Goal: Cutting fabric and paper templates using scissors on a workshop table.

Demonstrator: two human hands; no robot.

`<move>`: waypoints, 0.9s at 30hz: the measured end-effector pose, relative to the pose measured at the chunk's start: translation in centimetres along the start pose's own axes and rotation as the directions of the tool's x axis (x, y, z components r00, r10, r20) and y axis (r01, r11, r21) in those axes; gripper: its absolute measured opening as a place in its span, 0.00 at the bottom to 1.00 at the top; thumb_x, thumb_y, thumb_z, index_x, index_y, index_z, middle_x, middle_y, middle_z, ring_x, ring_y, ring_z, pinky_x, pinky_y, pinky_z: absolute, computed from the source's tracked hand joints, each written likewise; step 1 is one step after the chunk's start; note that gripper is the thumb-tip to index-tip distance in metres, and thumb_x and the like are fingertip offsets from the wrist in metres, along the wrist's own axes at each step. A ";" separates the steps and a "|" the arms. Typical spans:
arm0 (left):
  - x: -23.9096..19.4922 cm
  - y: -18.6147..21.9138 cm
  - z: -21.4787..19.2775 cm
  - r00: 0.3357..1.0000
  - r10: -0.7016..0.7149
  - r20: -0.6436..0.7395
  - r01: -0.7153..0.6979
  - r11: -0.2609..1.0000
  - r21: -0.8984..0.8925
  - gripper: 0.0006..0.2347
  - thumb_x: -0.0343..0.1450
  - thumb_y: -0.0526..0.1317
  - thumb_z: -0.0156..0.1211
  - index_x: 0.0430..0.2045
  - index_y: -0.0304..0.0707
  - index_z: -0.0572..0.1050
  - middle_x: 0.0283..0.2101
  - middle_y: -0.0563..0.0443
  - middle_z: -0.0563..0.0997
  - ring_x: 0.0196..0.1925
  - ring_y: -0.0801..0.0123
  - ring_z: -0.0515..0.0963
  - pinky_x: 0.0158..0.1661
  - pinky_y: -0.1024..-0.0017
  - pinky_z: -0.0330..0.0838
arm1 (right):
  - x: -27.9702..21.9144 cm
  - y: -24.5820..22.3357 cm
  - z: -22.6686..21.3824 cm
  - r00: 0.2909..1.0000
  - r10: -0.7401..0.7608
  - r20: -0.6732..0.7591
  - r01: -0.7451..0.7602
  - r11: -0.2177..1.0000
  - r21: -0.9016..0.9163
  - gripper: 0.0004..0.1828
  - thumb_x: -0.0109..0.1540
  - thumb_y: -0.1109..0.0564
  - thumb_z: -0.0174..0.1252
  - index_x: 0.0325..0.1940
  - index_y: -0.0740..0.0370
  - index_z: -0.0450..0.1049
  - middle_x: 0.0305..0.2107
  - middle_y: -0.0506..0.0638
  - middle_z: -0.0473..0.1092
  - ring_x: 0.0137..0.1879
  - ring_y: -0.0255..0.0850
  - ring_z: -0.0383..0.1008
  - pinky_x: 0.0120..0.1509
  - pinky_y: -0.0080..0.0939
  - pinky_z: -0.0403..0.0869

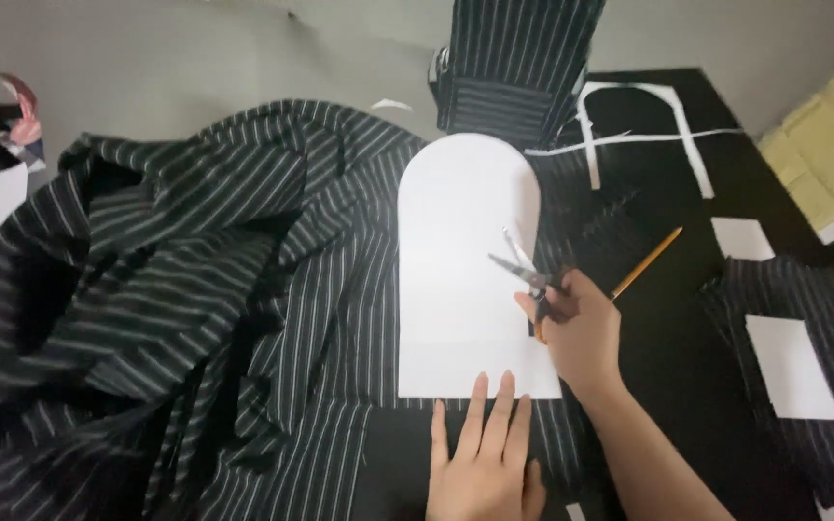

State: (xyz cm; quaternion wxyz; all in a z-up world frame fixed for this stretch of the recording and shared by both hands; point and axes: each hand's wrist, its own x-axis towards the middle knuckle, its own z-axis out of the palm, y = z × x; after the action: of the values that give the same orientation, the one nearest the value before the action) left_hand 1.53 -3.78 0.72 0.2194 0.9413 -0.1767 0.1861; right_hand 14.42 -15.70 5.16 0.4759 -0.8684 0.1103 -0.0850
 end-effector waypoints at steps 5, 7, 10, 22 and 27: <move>0.0 -0.2 1.0 0.994 0.030 -0.101 -0.019 0.995 0.101 0.25 0.57 0.47 0.57 0.50 0.45 0.72 0.65 0.51 0.63 0.66 0.59 0.58 0.55 0.43 0.52 | 0.5 1.3 0.1 0.998 -0.058 -0.020 0.056 0.995 -0.085 0.21 0.52 0.55 0.69 0.22 0.61 0.60 0.18 0.45 0.68 0.32 0.27 0.70 0.37 0.26 0.68; 0.5 0.0 1.9 0.988 0.052 -0.146 -0.033 0.990 0.134 0.25 0.55 0.47 0.59 0.48 0.45 0.74 0.64 0.51 0.64 0.65 0.59 0.60 0.55 0.44 0.53 | 0.6 0.6 -0.1 1.000 0.009 -0.009 -0.009 0.996 -0.090 0.20 0.51 0.52 0.69 0.23 0.61 0.63 0.21 0.46 0.71 0.34 0.29 0.73 0.39 0.27 0.70; 1.0 0.2 4.0 0.951 -0.099 -0.293 0.112 0.993 0.027 0.08 0.67 0.46 0.54 0.27 0.55 0.82 0.49 0.58 0.78 0.56 0.65 0.72 0.50 0.42 0.57 | 0.6 0.3 -0.3 0.999 0.047 0.000 -0.047 0.996 -0.073 0.21 0.52 0.60 0.69 0.21 0.62 0.60 0.18 0.48 0.70 0.32 0.26 0.67 0.30 0.26 0.66; 0.1 -0.4 1.8 0.993 0.022 -0.119 -0.011 0.995 0.097 0.25 0.55 0.45 0.60 0.48 0.47 0.74 0.63 0.51 0.66 0.65 0.58 0.60 0.54 0.42 0.52 | 1.2 2.6 0.3 0.948 -0.318 -0.029 0.296 0.909 -0.292 0.22 0.50 0.51 0.69 0.19 0.58 0.60 0.14 0.42 0.66 0.24 0.26 0.65 0.29 0.24 0.66; -0.4 -0.6 2.2 0.998 0.038 -0.056 -0.030 0.989 0.144 0.28 0.59 0.51 0.56 0.54 0.47 0.68 0.68 0.51 0.57 0.69 0.59 0.53 0.58 0.44 0.46 | 1.2 2.8 0.4 0.947 -0.318 -0.042 0.293 0.911 -0.292 0.23 0.49 0.49 0.70 0.20 0.60 0.60 0.16 0.44 0.70 0.32 0.25 0.74 0.33 0.23 0.69</move>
State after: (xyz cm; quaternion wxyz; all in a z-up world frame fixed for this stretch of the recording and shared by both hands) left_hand 2.06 -4.23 -1.51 0.1532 0.9456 -0.1725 0.2295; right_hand 15.36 -17.18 2.62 0.3230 -0.9291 0.0049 -0.1801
